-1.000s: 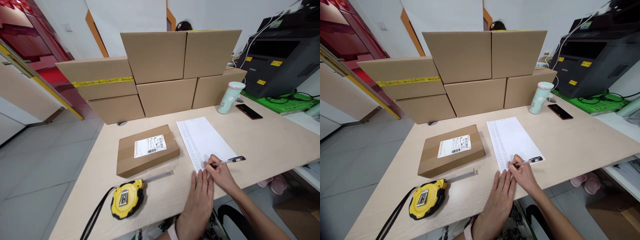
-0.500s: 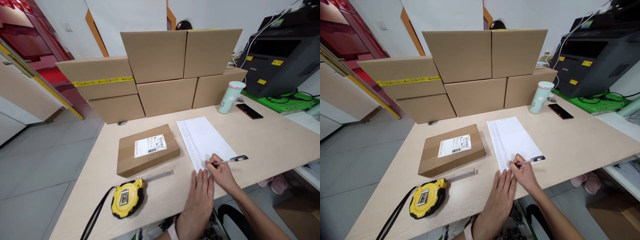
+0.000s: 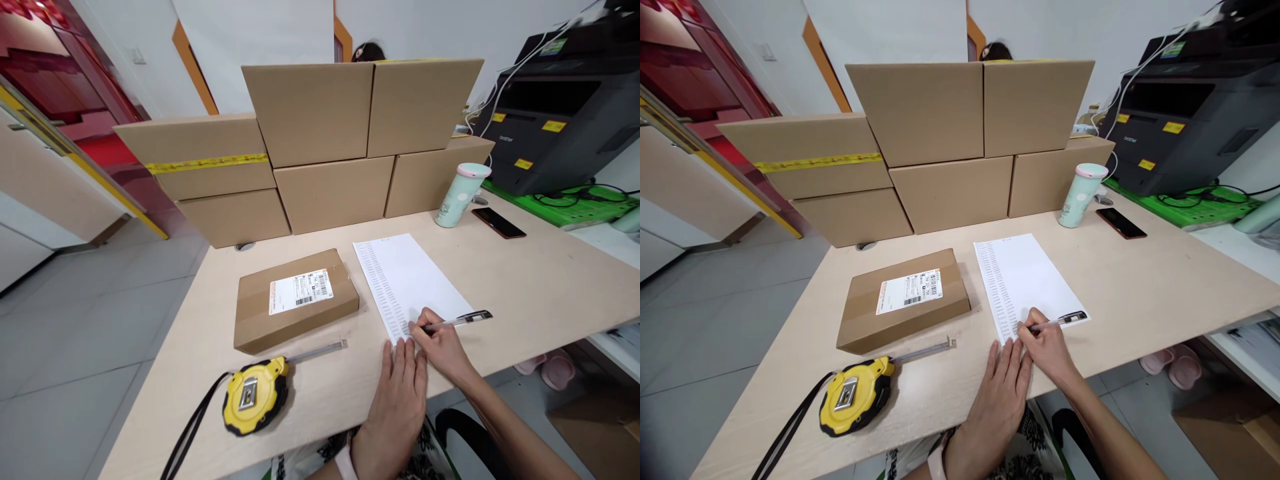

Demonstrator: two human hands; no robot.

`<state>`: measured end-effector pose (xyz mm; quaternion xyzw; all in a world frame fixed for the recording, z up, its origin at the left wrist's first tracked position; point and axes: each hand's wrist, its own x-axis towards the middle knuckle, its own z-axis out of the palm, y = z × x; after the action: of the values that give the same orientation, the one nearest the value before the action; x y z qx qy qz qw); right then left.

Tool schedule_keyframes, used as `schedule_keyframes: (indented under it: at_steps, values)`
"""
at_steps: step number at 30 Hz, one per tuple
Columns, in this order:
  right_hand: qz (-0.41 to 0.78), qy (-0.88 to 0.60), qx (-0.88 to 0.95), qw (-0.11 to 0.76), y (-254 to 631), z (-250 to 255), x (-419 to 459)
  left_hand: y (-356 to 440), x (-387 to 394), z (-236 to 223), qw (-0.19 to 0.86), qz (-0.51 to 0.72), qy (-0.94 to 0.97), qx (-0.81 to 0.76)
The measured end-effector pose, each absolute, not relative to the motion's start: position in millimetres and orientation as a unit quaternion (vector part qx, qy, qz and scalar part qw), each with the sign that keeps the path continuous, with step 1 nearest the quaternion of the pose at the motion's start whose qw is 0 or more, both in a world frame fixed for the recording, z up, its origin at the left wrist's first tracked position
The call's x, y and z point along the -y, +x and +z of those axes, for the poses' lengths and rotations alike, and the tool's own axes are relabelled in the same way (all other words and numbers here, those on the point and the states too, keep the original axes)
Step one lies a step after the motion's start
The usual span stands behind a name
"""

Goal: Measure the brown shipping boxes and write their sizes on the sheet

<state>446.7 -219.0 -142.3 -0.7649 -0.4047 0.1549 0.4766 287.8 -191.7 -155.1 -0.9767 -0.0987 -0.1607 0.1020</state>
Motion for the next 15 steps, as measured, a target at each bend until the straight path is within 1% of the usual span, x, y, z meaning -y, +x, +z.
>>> schedule_keyframes:
  at_steps: [15]
  values:
    - [0.135,-0.765,0.417,0.471,448.6,-145.5,218.4,288.0,191.6,-156.4,0.11,-0.169,-0.974,0.1]
